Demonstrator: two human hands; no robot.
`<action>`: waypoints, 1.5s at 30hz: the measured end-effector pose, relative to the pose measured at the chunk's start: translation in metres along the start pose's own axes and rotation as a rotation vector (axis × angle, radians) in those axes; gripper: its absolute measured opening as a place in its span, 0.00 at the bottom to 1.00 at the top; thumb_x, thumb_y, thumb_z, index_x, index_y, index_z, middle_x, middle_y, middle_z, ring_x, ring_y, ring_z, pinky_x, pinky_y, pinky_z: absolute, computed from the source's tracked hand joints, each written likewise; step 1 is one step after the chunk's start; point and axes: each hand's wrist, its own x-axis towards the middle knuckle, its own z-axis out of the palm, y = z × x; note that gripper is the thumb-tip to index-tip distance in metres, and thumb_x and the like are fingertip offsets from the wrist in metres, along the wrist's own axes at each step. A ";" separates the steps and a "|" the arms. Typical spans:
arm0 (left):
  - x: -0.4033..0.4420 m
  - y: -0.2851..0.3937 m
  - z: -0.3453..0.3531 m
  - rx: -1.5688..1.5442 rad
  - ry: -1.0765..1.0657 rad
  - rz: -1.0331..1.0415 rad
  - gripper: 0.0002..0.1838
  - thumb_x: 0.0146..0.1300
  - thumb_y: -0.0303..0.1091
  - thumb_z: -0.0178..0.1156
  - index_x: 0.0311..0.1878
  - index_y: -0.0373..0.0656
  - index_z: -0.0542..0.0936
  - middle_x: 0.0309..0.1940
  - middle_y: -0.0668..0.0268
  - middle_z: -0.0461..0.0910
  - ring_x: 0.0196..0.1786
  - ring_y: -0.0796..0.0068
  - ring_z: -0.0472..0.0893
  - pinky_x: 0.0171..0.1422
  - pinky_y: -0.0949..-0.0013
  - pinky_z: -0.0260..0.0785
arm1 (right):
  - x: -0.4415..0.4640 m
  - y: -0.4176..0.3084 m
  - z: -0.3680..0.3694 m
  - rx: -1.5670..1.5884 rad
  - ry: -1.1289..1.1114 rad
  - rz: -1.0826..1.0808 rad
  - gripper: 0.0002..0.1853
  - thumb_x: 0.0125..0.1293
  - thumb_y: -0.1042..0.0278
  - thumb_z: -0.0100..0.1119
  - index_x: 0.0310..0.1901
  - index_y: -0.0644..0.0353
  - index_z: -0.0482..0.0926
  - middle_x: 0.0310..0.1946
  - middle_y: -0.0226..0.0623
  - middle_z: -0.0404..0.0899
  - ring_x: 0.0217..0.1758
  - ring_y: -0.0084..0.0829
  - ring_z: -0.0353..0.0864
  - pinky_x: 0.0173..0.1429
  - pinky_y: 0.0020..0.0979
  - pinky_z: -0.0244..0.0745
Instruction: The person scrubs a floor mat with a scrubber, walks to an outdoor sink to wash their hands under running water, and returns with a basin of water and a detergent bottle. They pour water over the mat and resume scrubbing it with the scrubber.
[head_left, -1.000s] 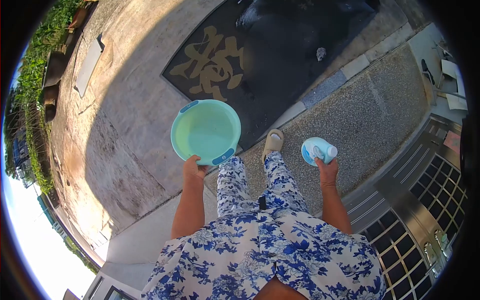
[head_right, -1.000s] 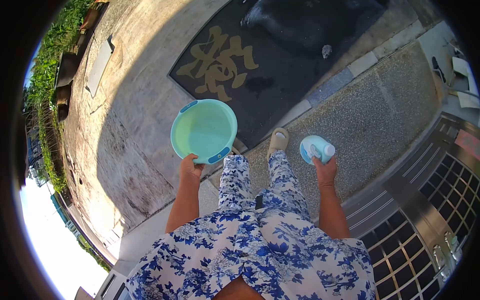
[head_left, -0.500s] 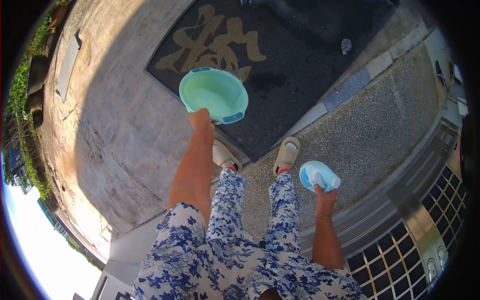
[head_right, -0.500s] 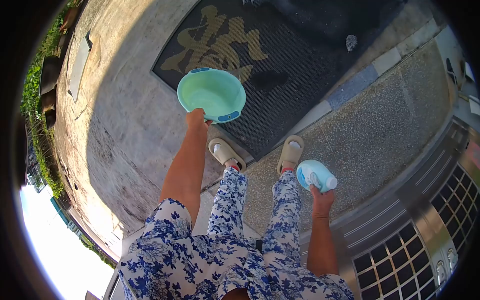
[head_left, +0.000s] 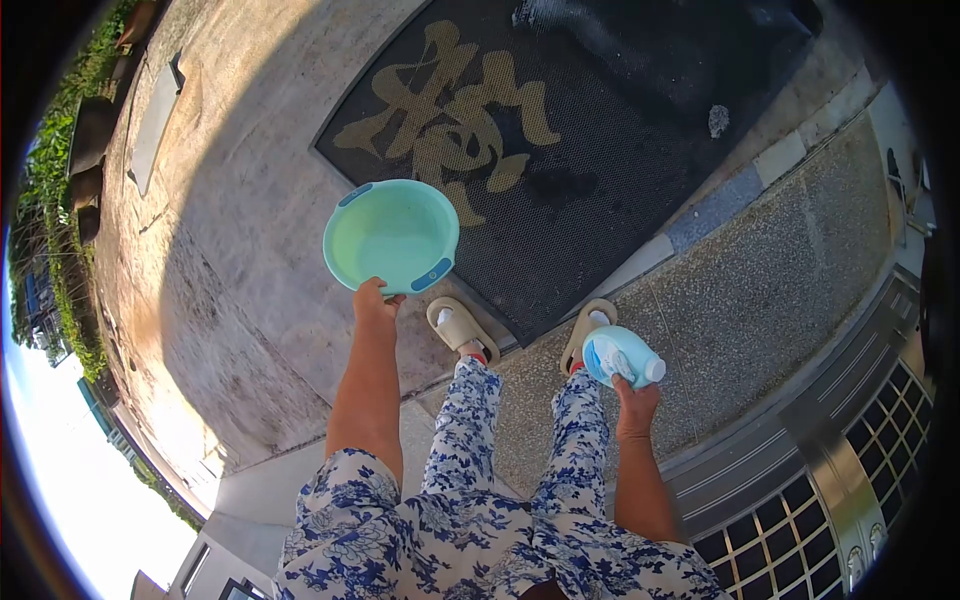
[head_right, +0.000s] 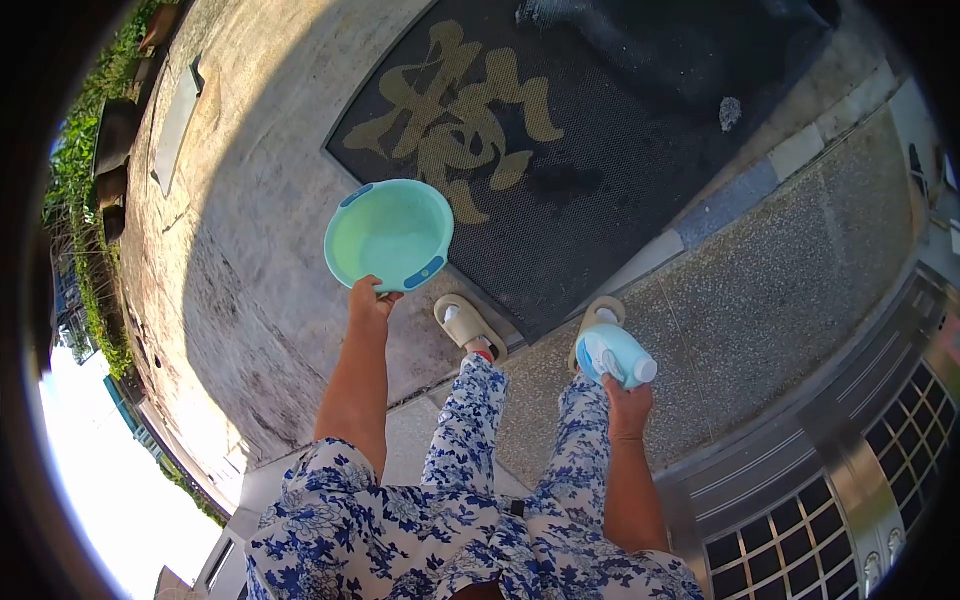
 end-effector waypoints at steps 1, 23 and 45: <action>-0.003 0.002 0.000 0.063 0.024 -0.026 0.18 0.48 0.22 0.48 0.47 0.34 0.66 0.44 0.52 0.68 0.42 0.53 0.73 0.32 0.54 0.68 | -0.003 -0.006 0.005 0.010 -0.001 -0.003 0.27 0.50 0.79 0.63 0.54 0.68 0.68 0.48 0.40 0.74 0.50 0.31 0.75 0.49 0.28 0.72; -0.026 0.115 0.107 0.099 0.098 0.441 0.26 0.56 0.20 0.39 0.61 0.43 0.63 0.54 0.51 0.68 0.49 0.48 0.76 0.41 0.42 0.75 | -0.008 0.008 0.009 -0.002 -0.025 -0.041 0.26 0.49 0.78 0.65 0.52 0.70 0.69 0.45 0.42 0.75 0.46 0.32 0.77 0.48 0.29 0.73; -0.058 -0.001 0.043 0.956 -0.054 0.655 0.38 0.48 0.21 0.47 0.67 0.31 0.52 0.63 0.44 0.58 0.66 0.48 0.61 0.67 0.61 0.57 | -0.017 0.009 0.019 -0.022 -0.092 -0.048 0.27 0.49 0.76 0.64 0.53 0.70 0.68 0.47 0.41 0.74 0.49 0.31 0.76 0.52 0.30 0.72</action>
